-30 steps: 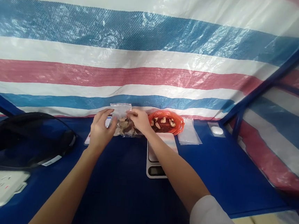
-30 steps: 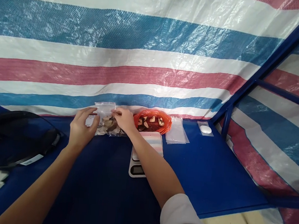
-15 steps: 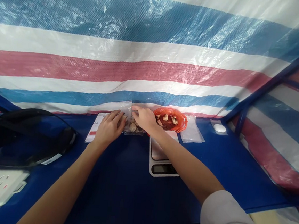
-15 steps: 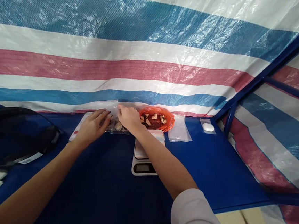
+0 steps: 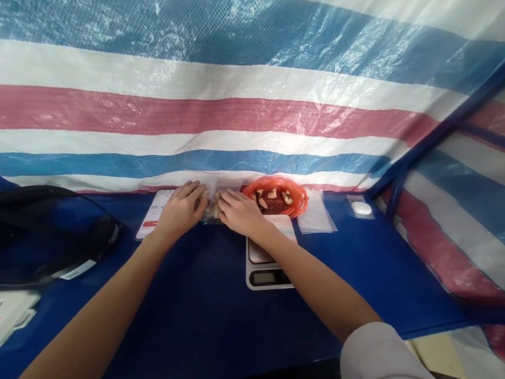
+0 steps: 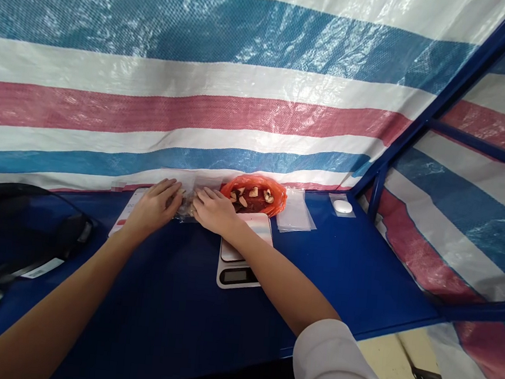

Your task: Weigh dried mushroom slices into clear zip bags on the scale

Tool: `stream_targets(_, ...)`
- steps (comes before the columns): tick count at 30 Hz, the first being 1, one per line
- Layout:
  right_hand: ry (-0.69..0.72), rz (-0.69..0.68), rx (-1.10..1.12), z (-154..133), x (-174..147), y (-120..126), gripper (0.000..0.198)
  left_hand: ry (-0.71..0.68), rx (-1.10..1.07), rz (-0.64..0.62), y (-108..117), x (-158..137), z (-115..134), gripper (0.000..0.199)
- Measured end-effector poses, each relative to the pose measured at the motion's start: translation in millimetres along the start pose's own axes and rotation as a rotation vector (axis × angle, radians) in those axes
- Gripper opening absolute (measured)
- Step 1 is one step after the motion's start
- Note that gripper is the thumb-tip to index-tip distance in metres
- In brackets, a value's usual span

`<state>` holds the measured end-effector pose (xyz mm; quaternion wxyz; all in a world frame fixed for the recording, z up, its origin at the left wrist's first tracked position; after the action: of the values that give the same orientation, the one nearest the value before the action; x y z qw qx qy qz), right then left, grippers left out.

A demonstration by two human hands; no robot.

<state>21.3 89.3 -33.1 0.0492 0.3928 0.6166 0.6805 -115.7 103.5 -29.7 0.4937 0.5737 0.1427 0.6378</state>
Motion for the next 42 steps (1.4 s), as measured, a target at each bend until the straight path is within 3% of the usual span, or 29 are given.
stream_targets(5, -0.048, 0.083, 0.023, 5, -23, 22, 0.034, 0.005, 0.008, 0.050, 9, -3, 15, 0.037)
stream_targets(11, -0.167, 0.199, 0.090, 31, -86, 55, 0.030, -0.065, -0.036, 0.107, 20, -29, 63, 0.035)
stream_targets(17, -0.502, 0.282, 0.095, 89, -175, 84, 0.030, -0.058, -0.074, 0.011, 0, -64, 93, 0.033)
stream_targets(21, -0.638, 0.163, 0.039, 120, -212, 80, 0.033, -0.036, -0.033, -0.080, -22, -78, 96, 0.037)
stream_targets(30, -0.554, -0.017, -0.008, 133, -225, 52, 0.036, 0.054, 0.146, -0.322, -49, -89, 90, 0.050)
stream_targets(42, -0.561, -0.045, -0.060, 126, -225, 57, 0.036, 0.090, 0.197, -0.364, -49, -90, 95, 0.053)
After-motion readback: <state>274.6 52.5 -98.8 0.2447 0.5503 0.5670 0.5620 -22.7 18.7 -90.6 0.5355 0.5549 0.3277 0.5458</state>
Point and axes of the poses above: each hand's wrist, its own x-axis towards the middle knuckle, its own y-axis out of the back of the hand, z = x × y, the point moved 8 cm from there along x, towards the middle knuckle, and after that the axes turned 4 degrees about y, right-handed, at the moved point
